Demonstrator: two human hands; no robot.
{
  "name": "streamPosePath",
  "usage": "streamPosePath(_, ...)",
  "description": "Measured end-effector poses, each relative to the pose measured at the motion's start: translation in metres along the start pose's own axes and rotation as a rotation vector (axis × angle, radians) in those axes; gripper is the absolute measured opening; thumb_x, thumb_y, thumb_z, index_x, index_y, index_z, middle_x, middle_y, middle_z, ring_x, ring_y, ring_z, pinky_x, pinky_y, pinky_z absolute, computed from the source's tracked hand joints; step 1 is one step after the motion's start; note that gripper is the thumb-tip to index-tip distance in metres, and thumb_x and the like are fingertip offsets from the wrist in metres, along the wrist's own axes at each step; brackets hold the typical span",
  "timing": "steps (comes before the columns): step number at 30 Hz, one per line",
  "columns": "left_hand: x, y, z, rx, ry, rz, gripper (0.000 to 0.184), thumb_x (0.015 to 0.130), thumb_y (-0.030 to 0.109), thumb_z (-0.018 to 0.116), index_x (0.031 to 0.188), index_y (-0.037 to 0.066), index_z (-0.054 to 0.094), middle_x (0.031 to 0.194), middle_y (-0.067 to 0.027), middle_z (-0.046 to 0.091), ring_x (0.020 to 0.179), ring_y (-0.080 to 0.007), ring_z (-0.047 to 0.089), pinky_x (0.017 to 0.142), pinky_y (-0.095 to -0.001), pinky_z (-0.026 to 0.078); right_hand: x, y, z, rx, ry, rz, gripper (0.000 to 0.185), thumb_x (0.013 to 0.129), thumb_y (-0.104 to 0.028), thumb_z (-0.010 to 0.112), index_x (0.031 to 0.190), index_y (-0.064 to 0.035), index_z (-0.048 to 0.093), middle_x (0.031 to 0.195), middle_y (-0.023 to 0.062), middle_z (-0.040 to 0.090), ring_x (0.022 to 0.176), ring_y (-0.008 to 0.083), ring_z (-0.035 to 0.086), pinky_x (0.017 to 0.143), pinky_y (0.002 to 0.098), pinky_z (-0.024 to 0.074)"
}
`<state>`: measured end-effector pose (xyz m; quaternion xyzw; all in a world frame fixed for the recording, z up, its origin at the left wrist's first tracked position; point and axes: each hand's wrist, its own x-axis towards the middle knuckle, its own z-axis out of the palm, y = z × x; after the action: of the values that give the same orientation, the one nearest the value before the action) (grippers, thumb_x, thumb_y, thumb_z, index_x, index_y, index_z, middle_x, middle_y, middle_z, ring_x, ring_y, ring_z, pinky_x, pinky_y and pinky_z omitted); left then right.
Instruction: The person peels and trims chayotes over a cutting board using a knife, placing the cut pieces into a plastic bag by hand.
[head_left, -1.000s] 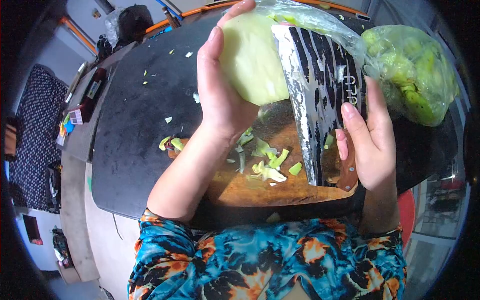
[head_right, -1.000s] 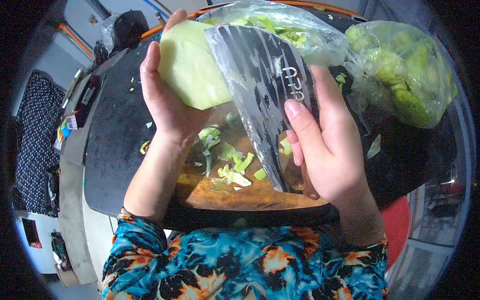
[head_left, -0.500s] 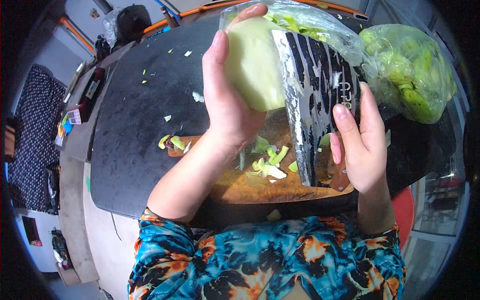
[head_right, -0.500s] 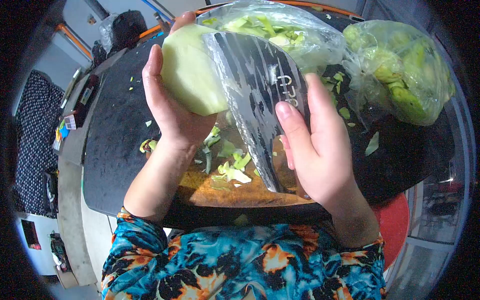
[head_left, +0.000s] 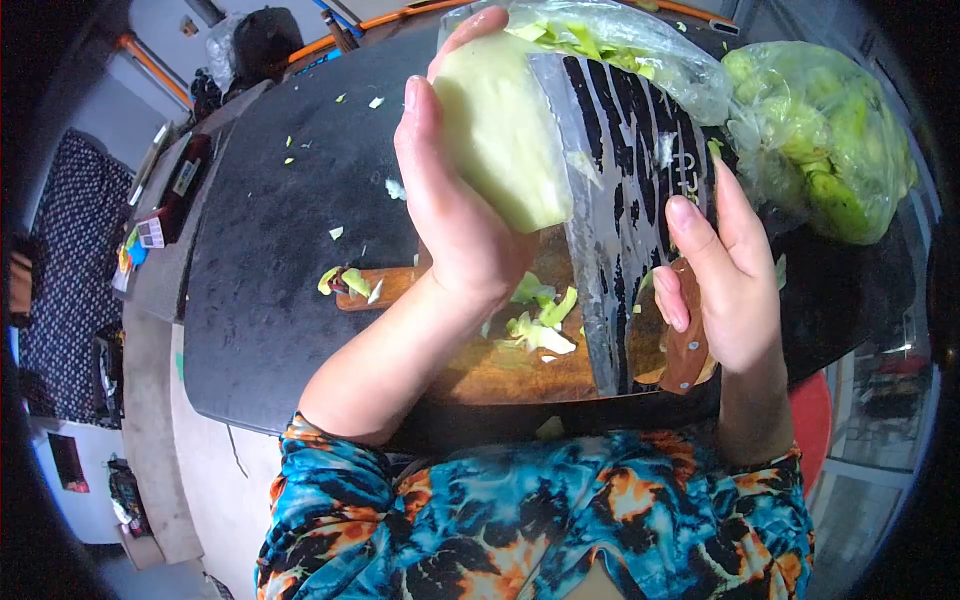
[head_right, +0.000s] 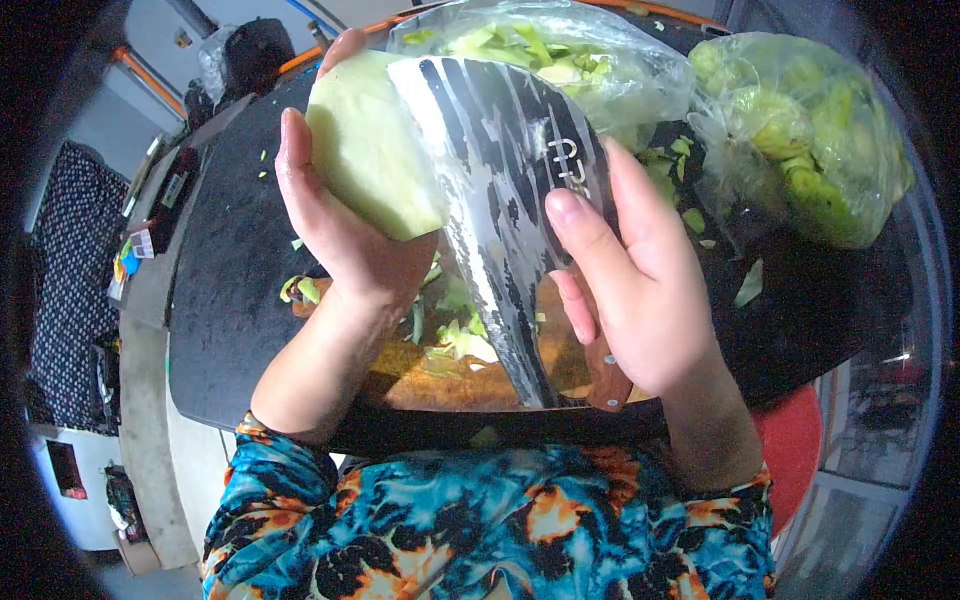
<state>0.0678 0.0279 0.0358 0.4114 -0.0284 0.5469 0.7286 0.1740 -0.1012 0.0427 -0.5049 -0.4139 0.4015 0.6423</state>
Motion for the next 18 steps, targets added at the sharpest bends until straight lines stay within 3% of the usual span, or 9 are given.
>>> streamPosePath(9, 0.0035, 0.0054, 0.0061, 0.12, 0.089, -0.086, 0.058, 0.091, 0.043, 0.032, 0.133, 0.002, 0.038, 0.131, -0.0114, 0.045, 0.121, -0.0241, 0.044, 0.102, -0.0375, 0.033, 0.0011, -0.002, -0.0064, 0.014, 0.016, 0.027, 0.028, 0.096, -0.015, 0.042, 0.122, -0.0022, 0.042, 0.082, 0.0012, 0.054, 0.044, 0.0034, 0.037, 0.037, 0.0167, 0.0315)
streamPosePath(18, -0.001, 0.0045, 0.0073, 0.118, 0.078, -0.008, 0.059, 0.091, 0.044, 0.03, 0.134, 0.003, 0.037, 0.131, -0.0114, 0.045, 0.121, -0.0246, 0.044, 0.102, -0.0388, 0.033, -0.0031, 0.0042, -0.0042, 0.03, 0.003, -0.004, 0.029, 0.096, -0.015, 0.043, 0.122, -0.0023, 0.042, 0.083, 0.0017, 0.054, 0.044, 0.0028, 0.037, 0.037, 0.0163, 0.0318)
